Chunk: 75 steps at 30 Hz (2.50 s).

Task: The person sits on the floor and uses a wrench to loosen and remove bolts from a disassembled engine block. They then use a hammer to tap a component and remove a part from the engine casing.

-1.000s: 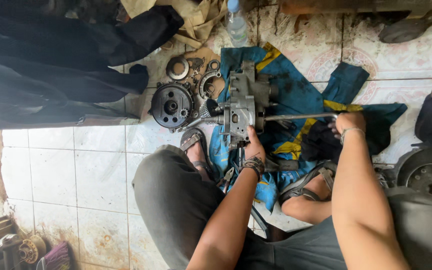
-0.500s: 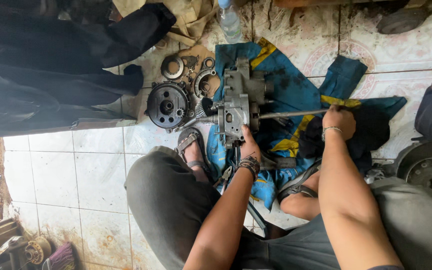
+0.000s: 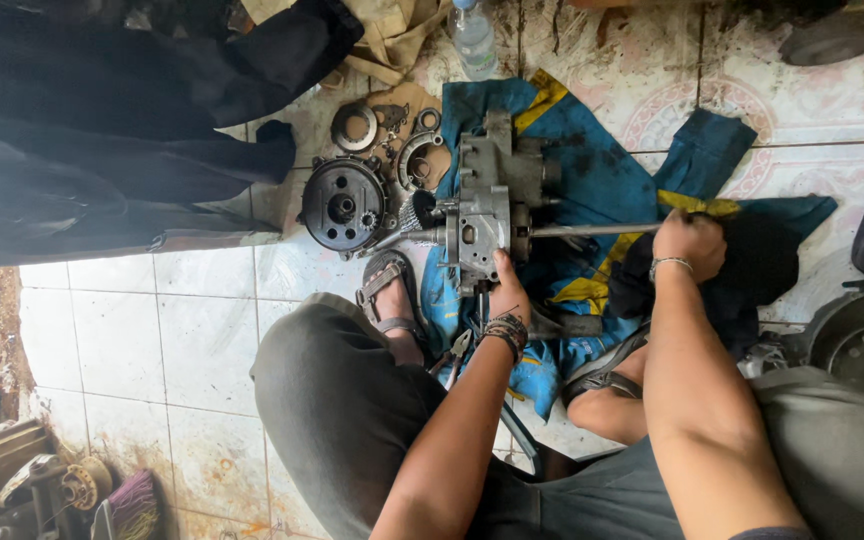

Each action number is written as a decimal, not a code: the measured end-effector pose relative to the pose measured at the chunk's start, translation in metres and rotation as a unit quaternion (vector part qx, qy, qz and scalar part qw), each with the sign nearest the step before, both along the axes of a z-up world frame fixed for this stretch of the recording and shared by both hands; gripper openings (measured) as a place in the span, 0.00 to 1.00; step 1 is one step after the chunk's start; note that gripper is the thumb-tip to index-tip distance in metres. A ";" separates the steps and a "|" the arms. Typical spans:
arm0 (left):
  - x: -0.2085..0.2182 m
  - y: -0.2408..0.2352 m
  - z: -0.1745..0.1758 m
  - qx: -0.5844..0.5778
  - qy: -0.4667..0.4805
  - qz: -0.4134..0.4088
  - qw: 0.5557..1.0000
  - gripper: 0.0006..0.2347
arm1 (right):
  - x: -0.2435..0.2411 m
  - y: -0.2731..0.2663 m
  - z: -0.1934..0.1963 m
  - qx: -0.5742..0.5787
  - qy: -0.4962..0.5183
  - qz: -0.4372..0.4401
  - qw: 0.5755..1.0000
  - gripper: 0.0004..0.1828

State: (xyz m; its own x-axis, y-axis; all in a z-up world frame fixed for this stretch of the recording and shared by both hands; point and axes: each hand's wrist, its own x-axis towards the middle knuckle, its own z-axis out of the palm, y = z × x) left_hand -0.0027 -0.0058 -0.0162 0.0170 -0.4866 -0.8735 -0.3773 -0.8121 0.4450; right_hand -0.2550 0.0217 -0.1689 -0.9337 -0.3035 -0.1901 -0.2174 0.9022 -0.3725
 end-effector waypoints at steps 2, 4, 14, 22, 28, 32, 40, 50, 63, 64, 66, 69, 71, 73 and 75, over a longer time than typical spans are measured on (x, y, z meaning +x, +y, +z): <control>0.000 0.000 0.012 -0.001 -0.003 0.004 1.000 0.52 | 0.002 0.003 -0.019 -0.045 0.030 -0.045 0.998 0.14; -0.001 0.000 0.008 -0.006 -0.006 0.006 1.000 0.51 | 0.004 0.004 -0.035 -0.094 0.059 -0.092 0.990 0.11; 0.004 0.005 -0.014 -0.013 -0.021 -0.009 1.000 0.46 | 0.031 -0.001 -0.039 -0.183 0.026 -0.229 0.956 0.19; 0.002 0.000 0.003 -0.008 0.000 0.006 1.000 0.51 | 0.011 -0.009 -0.049 -0.155 -0.106 -0.335 0.923 0.29; 0.004 0.004 -0.001 -0.013 -0.002 -0.036 0.999 0.42 | -0.013 -0.027 -0.086 -0.470 -0.144 -0.389 0.779 0.27; -0.001 0.000 0.015 -0.004 -0.003 -0.012 1.000 0.48 | -0.021 -0.026 -0.115 -0.480 -0.125 -0.349 0.795 0.21; 0.001 0.004 0.009 0.015 -0.012 -0.017 1.000 0.52 | -0.007 -0.003 -0.162 -0.332 -0.061 -0.374 0.864 0.17; 0.002 -0.001 -0.001 -0.004 -0.030 0.005 1.000 0.54 | 0.006 -0.013 -0.066 -0.142 -0.323 -0.443 0.824 0.27; 0.008 0.003 -0.024 -0.020 -0.063 0.015 0.998 0.56 | 0.001 -0.031 -0.004 -0.606 -0.565 -0.203 0.522 0.31; 0.009 0.003 -0.027 -0.019 -0.065 0.016 0.998 0.56 | 0.001 -0.024 -0.007 -0.605 -0.566 -0.204 0.522 0.31; 0.007 -0.001 -0.031 -0.021 -0.068 0.022 0.997 0.56 | -0.001 -0.015 -0.013 -0.528 -0.558 -0.152 0.622 0.36; 0.015 0.006 -0.047 -0.013 -0.056 0.024 0.998 0.56 | -0.012 -0.033 -0.108 -0.311 -0.319 -0.068 0.892 0.17; 0.012 0.008 -0.045 -0.021 -0.059 0.035 0.997 0.57 | -0.028 -0.034 -0.150 -0.262 -0.256 -0.024 0.930 0.10; 0.008 0.007 -0.038 -0.030 -0.060 0.046 0.997 0.58 | -0.038 -0.032 -0.159 -0.213 -0.188 0.020 0.958 0.05; 0.007 0.004 -0.026 -0.022 -0.063 0.023 0.997 0.56 | -0.036 -0.027 -0.137 -0.230 -0.171 0.024 0.958 0.08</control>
State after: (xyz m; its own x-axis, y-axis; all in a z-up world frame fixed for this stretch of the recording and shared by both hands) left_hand 0.0047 -0.0014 -0.0425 0.1495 -0.5202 -0.8409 -0.3951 -0.8110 0.4315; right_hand -0.2907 -0.0057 -0.3062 -0.8235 -0.4694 -0.3186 -0.0486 0.6179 -0.7848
